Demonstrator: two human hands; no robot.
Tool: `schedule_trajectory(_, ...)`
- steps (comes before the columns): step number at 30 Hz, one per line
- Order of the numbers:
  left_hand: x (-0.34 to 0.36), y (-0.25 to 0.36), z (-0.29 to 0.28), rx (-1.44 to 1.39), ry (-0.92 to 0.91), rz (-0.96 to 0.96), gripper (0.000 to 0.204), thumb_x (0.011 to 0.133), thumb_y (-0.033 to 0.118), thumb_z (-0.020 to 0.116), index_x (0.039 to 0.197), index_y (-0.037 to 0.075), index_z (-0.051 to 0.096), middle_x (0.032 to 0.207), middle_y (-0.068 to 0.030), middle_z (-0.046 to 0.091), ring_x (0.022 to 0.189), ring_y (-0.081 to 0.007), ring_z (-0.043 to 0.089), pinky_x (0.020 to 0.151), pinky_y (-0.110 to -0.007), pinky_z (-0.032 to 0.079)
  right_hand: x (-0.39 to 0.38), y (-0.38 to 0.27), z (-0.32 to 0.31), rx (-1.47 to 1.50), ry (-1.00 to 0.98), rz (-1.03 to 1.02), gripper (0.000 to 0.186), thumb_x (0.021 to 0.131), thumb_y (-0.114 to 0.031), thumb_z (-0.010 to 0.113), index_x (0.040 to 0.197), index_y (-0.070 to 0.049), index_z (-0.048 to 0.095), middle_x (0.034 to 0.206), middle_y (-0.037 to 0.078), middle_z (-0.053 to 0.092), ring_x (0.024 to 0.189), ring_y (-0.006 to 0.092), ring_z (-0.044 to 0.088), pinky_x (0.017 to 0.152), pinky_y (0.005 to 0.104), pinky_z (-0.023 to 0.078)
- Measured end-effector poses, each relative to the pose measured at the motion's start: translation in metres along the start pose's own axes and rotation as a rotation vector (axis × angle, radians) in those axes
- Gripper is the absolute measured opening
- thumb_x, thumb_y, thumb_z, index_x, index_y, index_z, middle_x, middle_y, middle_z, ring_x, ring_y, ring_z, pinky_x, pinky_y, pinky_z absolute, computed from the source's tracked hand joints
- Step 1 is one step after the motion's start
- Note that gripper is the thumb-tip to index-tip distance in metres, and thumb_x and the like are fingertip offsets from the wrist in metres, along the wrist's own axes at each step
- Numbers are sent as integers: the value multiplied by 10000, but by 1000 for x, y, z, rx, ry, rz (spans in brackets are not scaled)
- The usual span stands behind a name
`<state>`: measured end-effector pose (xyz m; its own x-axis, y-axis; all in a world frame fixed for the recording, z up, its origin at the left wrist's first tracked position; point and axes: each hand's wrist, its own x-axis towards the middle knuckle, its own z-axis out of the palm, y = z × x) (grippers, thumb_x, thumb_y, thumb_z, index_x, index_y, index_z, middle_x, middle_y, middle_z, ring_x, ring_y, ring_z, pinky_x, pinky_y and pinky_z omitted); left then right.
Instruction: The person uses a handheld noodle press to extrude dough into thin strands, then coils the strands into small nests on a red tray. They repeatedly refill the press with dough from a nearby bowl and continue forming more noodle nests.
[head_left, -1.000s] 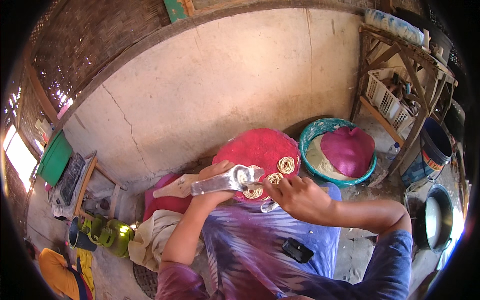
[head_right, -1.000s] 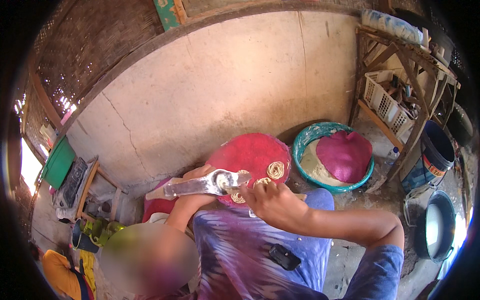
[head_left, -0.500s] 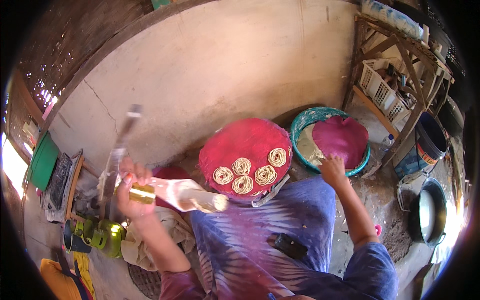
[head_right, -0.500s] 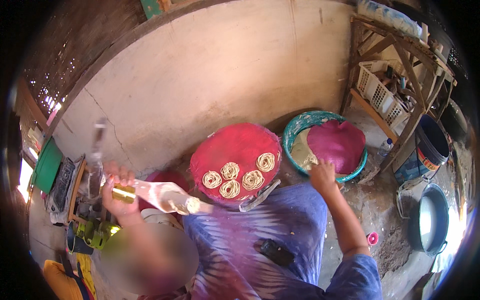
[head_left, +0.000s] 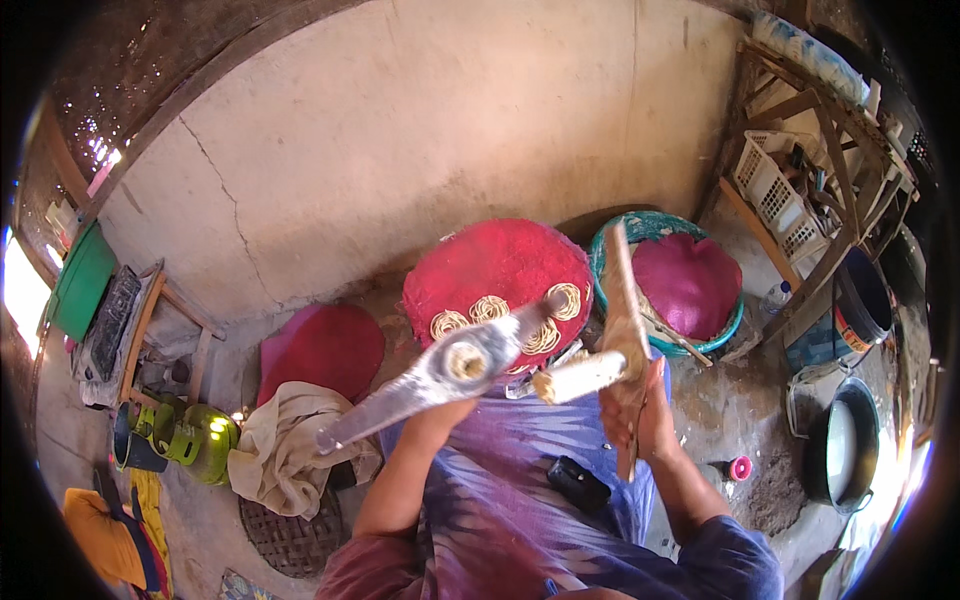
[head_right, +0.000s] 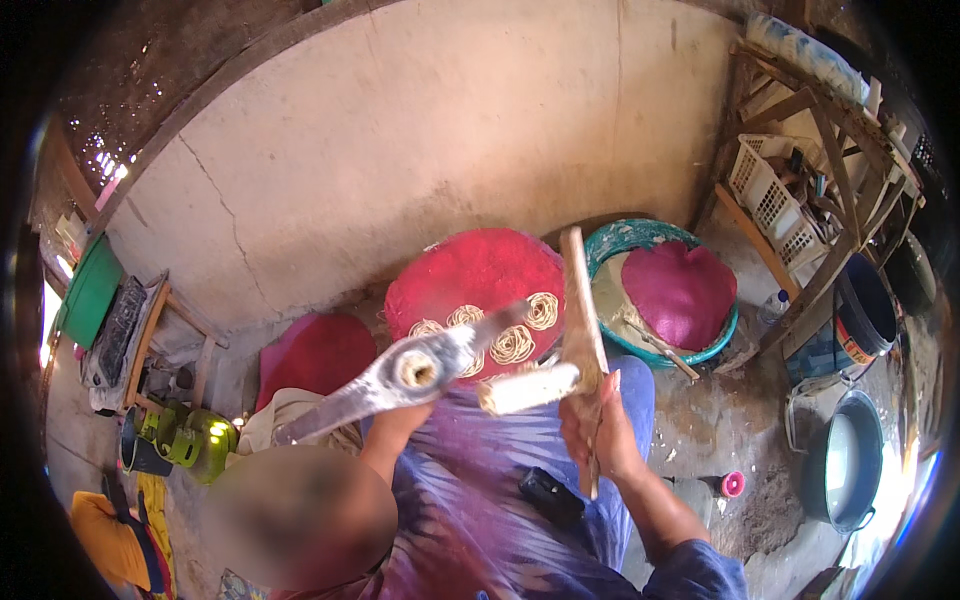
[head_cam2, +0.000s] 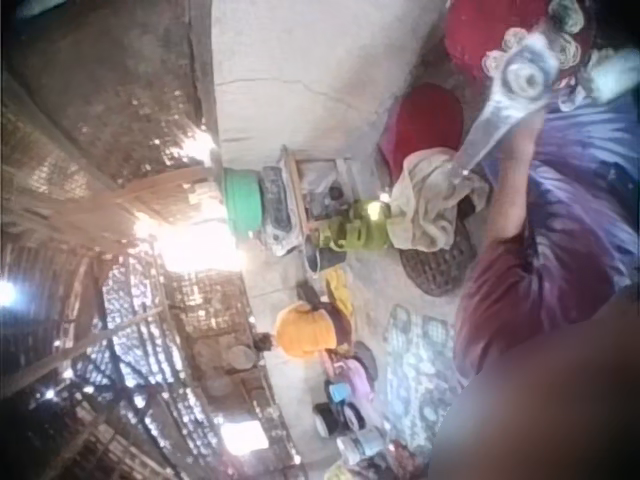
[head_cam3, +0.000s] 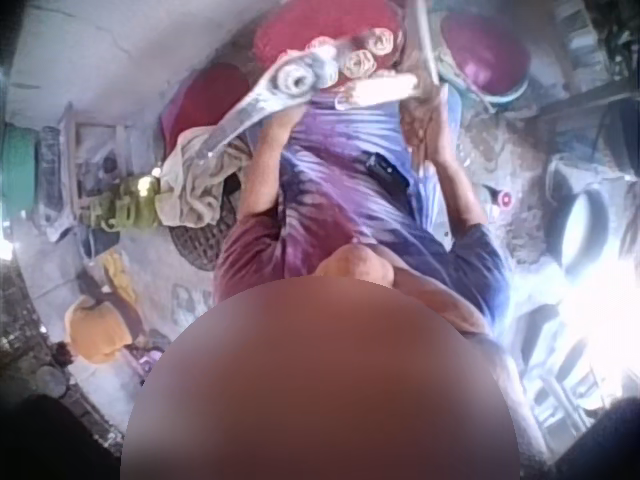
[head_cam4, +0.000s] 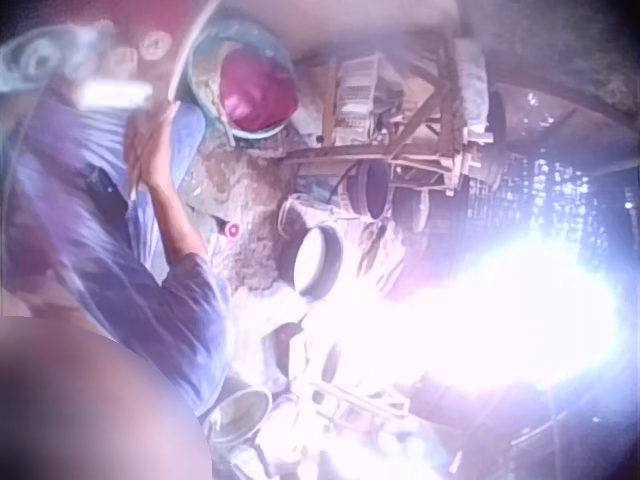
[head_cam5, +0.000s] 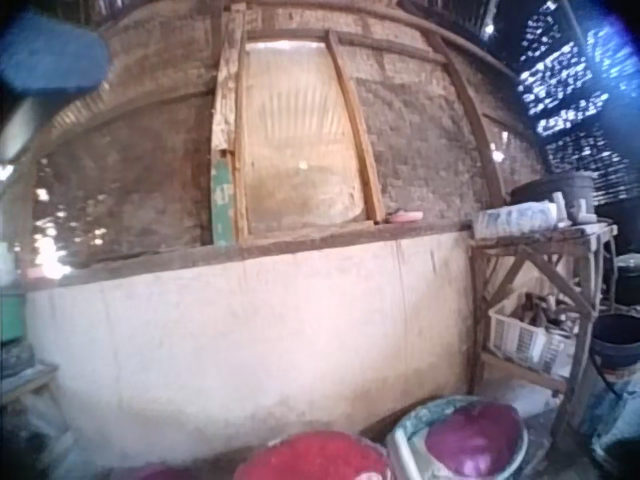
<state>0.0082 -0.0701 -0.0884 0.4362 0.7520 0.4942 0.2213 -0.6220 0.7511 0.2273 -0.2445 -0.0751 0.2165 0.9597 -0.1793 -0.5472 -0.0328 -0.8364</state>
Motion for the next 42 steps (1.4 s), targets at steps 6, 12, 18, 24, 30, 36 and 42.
schedule_trajectory(6, 2, 44, 5, 198, -171, 254, 460, 739, 311, 813, 1136, 124, 673, 836, -25, 691, 684, -208, 690, 635, -329, 559, 4, -40, 17, -957, -74, -774, 952, 895, -633, 545, 1463, 66, 237, 1145, 223, 573, 918, 330, 629, 800, 407, 509)
schedule_trajectory(12, -8, 52, 5, -210, -735, -15, 393, 823, 204, 753, 1172, 62, 641, 1063, -122, 704, 984, -232, 676, 900, -350, 523, -4, -60, 15, -1332, -335, -724, 950, 860, -560, 642, 1464, 57, 246, 1129, 351, 592, 924, 491, 651, 787, 500, 546)
schedule_trajectory(18, -54, 23, 56, -352, -951, -58, 537, 891, 170, 699, 1381, 78, 500, 1408, -141, 505, 1346, -280, 441, 1142, -415, 310, -23, -18, -4, -1268, -334, -250, 870, 889, -520, 607, 1473, 19, 253, 1090, 332, 612, 933, 480, 649, 821, 504, 523)
schedule_trajectory(24, -19, 16, 64, -224, -893, 114, 468, 781, 206, 801, 1170, 29, 611, 1045, -134, 629, 968, -289, 613, 891, -404, 473, -4, 2, -95, -122, -832, 482, 1092, 844, -675, 605, 1515, 58, 151, 1377, 290, 480, 1205, 372, 570, 1008, 458, 454)
schedule_trajectory(30, 9, 17, 117, -1577, -918, -910, 437, 1007, 401, 530, 1274, 63, 459, 1157, -98, 621, 998, -196, 639, 888, -352, 523, -7, 64, -143, 432, -832, 68, 1271, 581, -873, 662, 1504, -90, 274, 973, 133, 530, 778, 212, 516, 690, 341, 398)
schedule_trajectory(36, -8, -23, 221, -1447, -40, -1037, 477, 1072, 346, 365, 1482, 124, 265, 1561, -74, 319, 1366, -250, 407, 1125, -392, 348, 8, 104, -169, 664, -806, 15, 1266, 561, -894, 647, 1508, -139, 279, 941, 114, 512, 739, 208, 481, 673, 346, 375)
schedule_trajectory(42, -12, -45, 211, -1403, -136, -971, 460, 1059, 377, 395, 1453, 153, 315, 1507, -34, 428, 1345, -243, 439, 1052, -388, 393, 15, 118, -186, 676, -793, 23, 1263, 540, -915, 633, 1512, -188, 284, 908, 95, 494, 700, 204, 445, 657, 351, 351)
